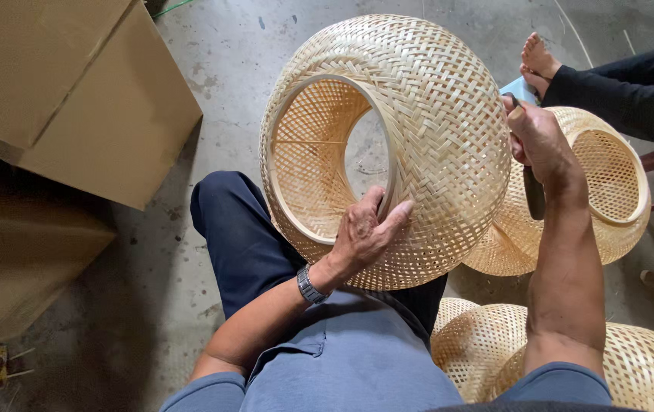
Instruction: The person is sitting on the floor weaving a large, round bamboo basket. They use a red-handled tool to tuck and secure the bamboo strips along the rim of the basket. Several other similar baskets are visible on the floor nearby.
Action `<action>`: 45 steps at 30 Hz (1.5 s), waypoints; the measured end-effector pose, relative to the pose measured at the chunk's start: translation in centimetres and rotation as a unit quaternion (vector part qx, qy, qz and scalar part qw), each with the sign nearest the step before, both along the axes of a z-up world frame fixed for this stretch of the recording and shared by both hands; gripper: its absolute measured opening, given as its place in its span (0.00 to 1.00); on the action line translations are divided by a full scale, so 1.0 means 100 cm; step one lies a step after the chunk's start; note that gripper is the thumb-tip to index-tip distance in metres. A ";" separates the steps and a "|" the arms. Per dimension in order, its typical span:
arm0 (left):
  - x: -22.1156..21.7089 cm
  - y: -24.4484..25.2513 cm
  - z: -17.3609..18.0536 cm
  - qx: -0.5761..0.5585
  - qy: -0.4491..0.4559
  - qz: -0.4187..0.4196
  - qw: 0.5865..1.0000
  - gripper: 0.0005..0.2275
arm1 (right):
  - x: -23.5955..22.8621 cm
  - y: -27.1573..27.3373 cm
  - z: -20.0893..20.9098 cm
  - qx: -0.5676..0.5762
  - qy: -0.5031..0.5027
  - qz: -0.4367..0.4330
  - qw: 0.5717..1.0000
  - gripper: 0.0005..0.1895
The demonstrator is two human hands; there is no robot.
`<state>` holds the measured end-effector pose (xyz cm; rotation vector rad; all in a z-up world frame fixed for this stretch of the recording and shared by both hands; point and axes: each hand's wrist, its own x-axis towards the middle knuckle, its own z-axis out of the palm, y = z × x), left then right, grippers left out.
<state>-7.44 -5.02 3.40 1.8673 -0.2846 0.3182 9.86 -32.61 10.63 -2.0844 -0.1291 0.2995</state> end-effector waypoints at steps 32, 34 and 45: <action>0.071 0.018 -0.013 -0.078 0.000 0.014 0.997 0.09 | -0.080 -0.021 -0.080 0.298 0.021 -0.112 0.948 0.43; 0.063 0.030 -0.012 -0.021 -0.060 0.017 0.998 0.09 | -0.086 -0.016 -0.085 0.303 0.025 -0.133 0.943 0.43; 0.012 0.059 -0.027 0.074 -0.059 -0.021 0.995 0.14 | -0.109 0.022 -0.107 0.200 0.025 -0.070 0.977 0.49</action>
